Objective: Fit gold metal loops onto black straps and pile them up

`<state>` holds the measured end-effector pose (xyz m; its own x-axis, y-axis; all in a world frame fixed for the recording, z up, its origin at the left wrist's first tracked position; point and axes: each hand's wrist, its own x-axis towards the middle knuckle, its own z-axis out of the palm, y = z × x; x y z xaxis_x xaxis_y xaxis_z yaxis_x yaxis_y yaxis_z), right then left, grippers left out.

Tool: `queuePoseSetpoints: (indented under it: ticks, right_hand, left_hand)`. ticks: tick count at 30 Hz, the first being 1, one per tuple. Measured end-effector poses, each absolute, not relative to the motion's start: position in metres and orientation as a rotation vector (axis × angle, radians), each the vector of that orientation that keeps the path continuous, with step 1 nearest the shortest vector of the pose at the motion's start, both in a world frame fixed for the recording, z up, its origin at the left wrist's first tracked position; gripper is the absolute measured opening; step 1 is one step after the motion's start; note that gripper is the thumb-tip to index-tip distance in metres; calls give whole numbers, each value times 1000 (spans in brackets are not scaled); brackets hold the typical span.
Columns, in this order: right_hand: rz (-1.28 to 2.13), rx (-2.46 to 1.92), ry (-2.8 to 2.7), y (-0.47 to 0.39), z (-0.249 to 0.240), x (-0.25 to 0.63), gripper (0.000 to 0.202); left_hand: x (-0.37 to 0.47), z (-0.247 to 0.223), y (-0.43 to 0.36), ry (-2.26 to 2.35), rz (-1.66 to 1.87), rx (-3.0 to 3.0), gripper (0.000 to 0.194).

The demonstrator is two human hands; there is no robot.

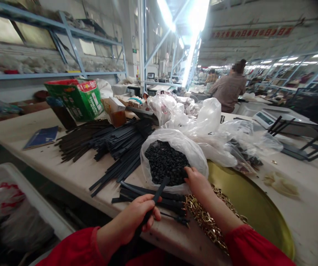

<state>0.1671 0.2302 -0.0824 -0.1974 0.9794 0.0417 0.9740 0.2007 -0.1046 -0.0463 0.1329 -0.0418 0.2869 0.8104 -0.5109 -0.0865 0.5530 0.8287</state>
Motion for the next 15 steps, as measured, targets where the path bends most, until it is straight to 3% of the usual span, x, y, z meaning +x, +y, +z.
queuePoseSetpoints:
  ticks: [7, 15]
  right_hand:
    - [171, -1885, -2296, 219, -87, 171, 23]
    - [304, -1693, -2098, 218, -90, 178, 31]
  left_hand:
    - [-38, -37, 128, 1132, 700, 844, 29]
    - [-36, -37, 124, 1142, 673, 839, 30]
